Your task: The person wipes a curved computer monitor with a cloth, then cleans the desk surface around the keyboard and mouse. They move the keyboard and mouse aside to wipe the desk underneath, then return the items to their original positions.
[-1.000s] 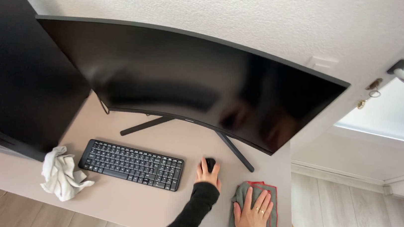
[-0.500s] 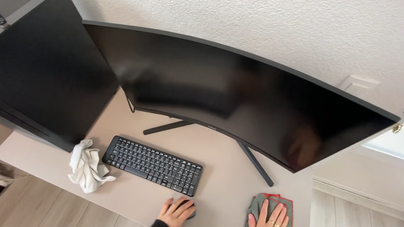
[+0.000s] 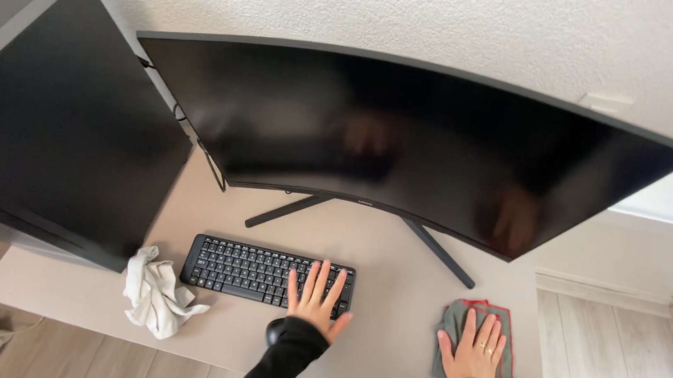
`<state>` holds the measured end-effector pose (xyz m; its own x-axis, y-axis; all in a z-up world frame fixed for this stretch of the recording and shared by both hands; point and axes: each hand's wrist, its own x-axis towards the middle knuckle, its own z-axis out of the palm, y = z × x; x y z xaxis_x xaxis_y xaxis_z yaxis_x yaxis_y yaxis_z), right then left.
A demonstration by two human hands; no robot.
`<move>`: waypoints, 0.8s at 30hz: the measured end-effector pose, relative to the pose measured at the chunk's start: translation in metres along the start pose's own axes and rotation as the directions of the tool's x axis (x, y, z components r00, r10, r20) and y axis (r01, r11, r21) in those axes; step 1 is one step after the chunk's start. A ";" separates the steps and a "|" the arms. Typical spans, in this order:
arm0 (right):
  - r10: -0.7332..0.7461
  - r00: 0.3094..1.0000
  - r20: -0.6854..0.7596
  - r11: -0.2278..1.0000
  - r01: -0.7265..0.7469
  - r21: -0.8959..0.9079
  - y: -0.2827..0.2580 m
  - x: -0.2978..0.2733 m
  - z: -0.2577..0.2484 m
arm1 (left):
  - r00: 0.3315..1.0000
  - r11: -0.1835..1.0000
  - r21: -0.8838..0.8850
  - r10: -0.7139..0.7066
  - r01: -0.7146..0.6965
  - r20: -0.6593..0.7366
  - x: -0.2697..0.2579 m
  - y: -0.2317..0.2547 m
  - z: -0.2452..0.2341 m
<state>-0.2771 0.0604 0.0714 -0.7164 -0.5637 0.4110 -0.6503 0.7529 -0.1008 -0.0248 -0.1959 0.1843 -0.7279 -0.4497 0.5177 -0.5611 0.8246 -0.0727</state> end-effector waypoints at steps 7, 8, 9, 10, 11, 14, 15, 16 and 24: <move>0.112 0.993 0.044 0.992 -0.109 -0.057 -0.023 -0.002 -0.003 | 0.975 0.982 -0.020 -0.182 0.186 0.127 0.012 0.016 0.060; 0.125 0.991 0.049 0.991 -0.122 -0.064 -0.025 -0.003 -0.001 | 0.983 0.983 -0.058 -0.174 0.177 0.058 0.009 0.013 0.055; 0.138 0.989 0.054 0.988 -0.134 -0.070 -0.027 -0.003 0.000 | 0.986 0.982 -0.095 -0.168 0.166 -0.012 0.007 0.011 0.050; 0.146 0.988 0.054 0.987 -0.142 -0.072 -0.029 -0.004 0.000 | 0.987 0.983 -0.097 -0.160 0.159 -0.011 0.005 0.009 0.047; 0.137 0.991 0.015 0.988 -0.135 -0.078 -0.031 -0.005 0.000 | 0.989 0.985 -0.090 -0.150 0.148 -0.009 0.003 0.007 0.044; 0.154 0.987 -0.038 0.983 -0.157 -0.097 -0.038 -0.004 0.004 | 0.992 0.989 -0.090 -0.122 0.120 -0.021 0.000 0.002 0.040; 0.173 0.984 -0.047 0.979 -0.177 -0.103 -0.039 -0.005 0.006 | 0.993 0.990 -0.090 -0.113 0.110 -0.031 -0.002 0.000 0.040; 0.181 0.982 -0.047 0.977 -0.185 -0.109 -0.042 -0.004 0.006 | 0.994 0.990 -0.097 -0.106 0.103 -0.029 -0.005 -0.001 0.037; 0.286 0.940 -0.186 0.949 -0.305 -0.082 -0.066 0.026 0.026 | 0.998 0.993 -0.101 -0.055 0.056 0.017 -0.028 -0.018 0.032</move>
<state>-0.2590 -0.0128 0.0652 -0.8126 -0.2515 0.5257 -0.3780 0.9141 -0.1470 -0.0067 -0.2090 0.1443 -0.7025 -0.4999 0.5065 -0.5585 0.8284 0.0428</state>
